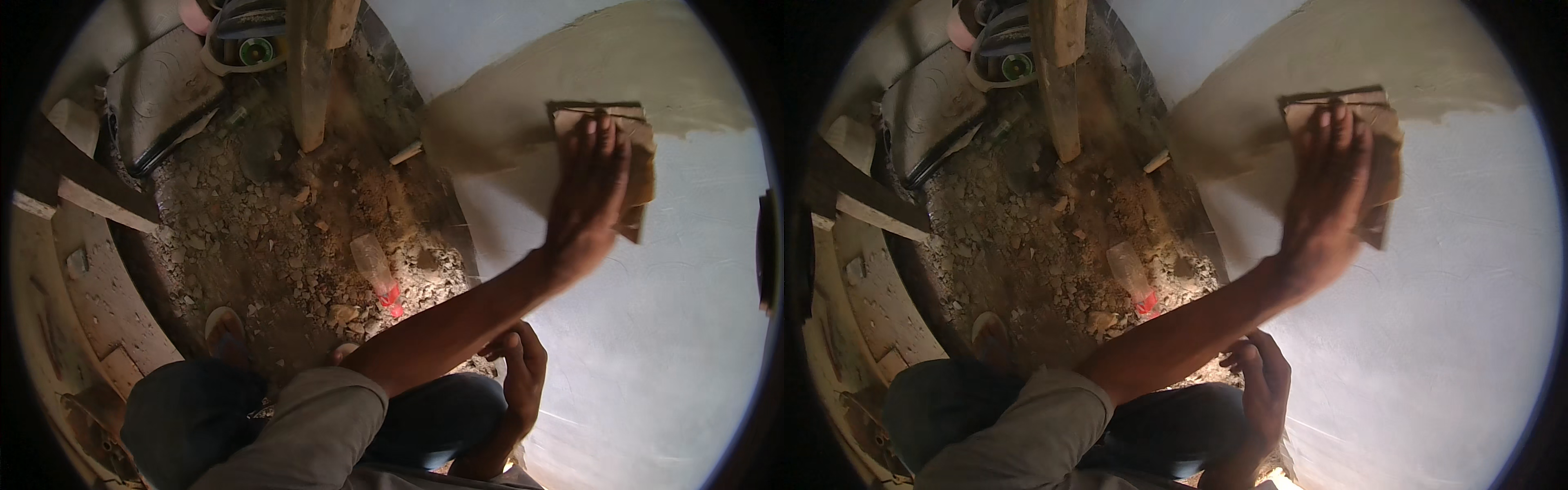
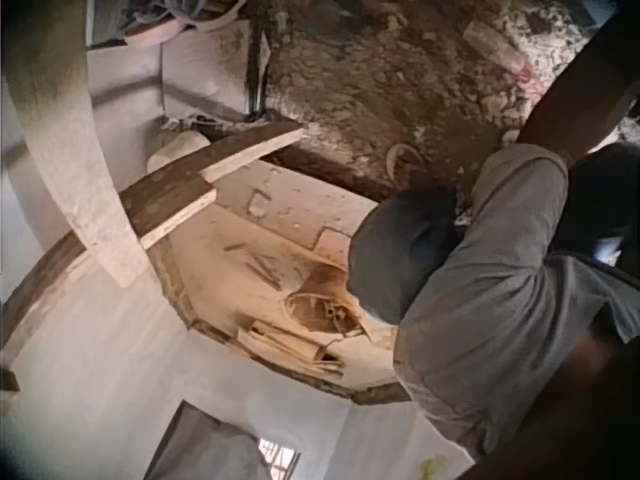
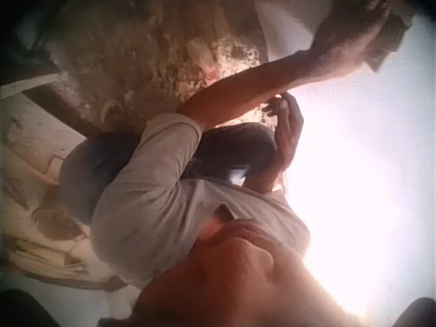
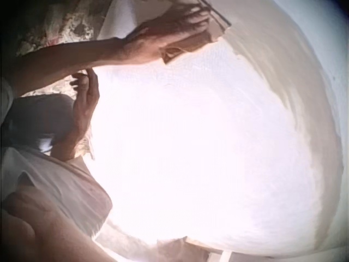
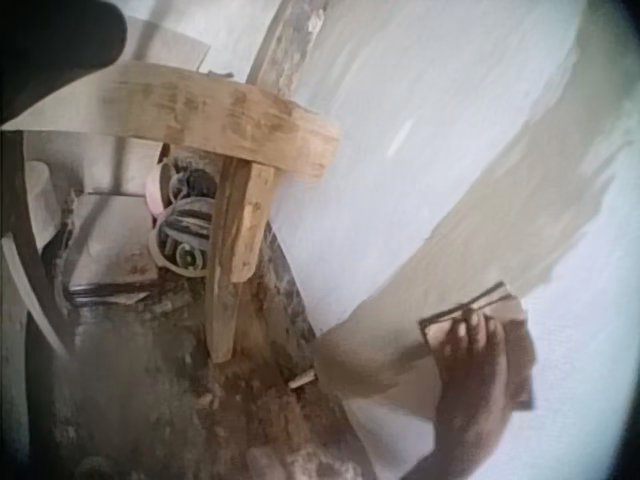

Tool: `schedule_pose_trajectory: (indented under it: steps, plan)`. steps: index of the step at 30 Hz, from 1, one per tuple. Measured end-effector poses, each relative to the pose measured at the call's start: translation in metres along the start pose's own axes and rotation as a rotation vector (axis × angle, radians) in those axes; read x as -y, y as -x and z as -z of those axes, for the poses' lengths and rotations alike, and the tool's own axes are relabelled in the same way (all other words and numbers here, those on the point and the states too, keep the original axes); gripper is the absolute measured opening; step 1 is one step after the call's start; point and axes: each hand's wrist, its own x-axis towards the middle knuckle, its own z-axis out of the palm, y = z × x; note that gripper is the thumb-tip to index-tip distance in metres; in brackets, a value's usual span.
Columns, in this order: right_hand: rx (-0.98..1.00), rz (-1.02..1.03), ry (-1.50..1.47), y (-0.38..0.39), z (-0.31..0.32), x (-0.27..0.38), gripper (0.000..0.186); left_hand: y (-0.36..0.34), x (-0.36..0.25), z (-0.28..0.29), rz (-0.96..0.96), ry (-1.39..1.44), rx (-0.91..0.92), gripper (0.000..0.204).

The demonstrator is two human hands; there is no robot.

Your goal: The person applies plaster to a vertical seam on a wall using a trowel and then smooths the surface with a piece of sandpaper.

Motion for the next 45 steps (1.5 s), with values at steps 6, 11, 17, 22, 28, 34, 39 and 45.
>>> schedule_pose_trajectory:
  steps: [6,11,17,22,28,34,39,45]
  plan:
    - [-0.045,-0.039,0.044,-0.013,0.001,-0.010,0.045,0.111,0.100,0.110,0.485,-0.028,0.271,0.059]
    - [-0.052,-0.095,-0.031,0.007,0.005,-0.001,0.042,0.030,0.024,0.015,-0.034,-0.098,0.119,0.060]
    - [-0.045,-0.120,0.074,-0.002,0.012,-0.015,0.043,0.085,0.086,0.097,0.218,0.009,0.287,0.051]
    - [0.025,-0.155,0.087,-0.009,0.010,-0.030,0.043,0.086,0.062,0.057,0.249,-0.182,0.191,0.059]
    - [0.057,-0.126,0.101,-0.009,0.024,-0.044,0.044,-0.091,-0.052,-0.060,-0.271,0.063,0.037,0.056]
    - [0.068,-0.137,0.156,0.002,0.033,-0.049,0.043,0.034,0.095,0.062,-0.057,-0.029,0.132,0.040]
    - [0.083,-0.117,0.176,0.005,0.026,-0.042,0.043,0.048,0.105,0.062,0.351,-0.093,0.042,0.043]
    - [0.058,-0.157,0.172,0.008,0.032,-0.052,0.044,-0.098,-0.012,-0.036,-0.157,-0.090,0.071,0.051]
